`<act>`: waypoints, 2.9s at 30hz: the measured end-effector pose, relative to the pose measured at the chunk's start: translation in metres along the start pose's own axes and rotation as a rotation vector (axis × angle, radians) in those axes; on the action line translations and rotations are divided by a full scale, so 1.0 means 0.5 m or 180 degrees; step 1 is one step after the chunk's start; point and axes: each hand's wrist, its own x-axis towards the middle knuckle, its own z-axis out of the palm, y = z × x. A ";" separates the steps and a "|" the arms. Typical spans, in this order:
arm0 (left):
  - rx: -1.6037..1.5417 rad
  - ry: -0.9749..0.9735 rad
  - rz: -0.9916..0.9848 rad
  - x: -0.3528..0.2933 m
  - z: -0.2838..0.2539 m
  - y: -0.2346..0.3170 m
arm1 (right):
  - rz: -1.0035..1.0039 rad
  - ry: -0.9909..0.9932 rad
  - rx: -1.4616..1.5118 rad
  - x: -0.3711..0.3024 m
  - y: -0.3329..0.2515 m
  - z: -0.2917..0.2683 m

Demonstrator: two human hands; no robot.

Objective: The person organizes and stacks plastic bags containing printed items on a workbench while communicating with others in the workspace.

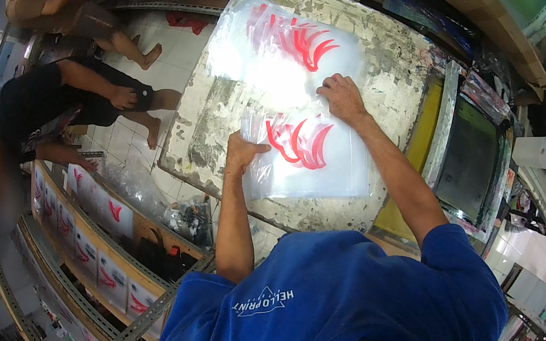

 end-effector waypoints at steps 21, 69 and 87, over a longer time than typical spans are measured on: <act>0.0337 -0.0488 0.0969 -0.073 -0.040 0.151 | 0.1102 -0.1983 0.1587 -0.037 -0.046 -0.162; -0.1613 0.2544 0.1656 0.270 0.275 0.135 | 0.1771 -0.0291 0.0229 0.295 0.131 0.078; -0.0096 0.0579 -0.1660 -0.225 -0.078 -0.044 | 0.0734 0.0022 0.1851 0.121 -0.239 0.070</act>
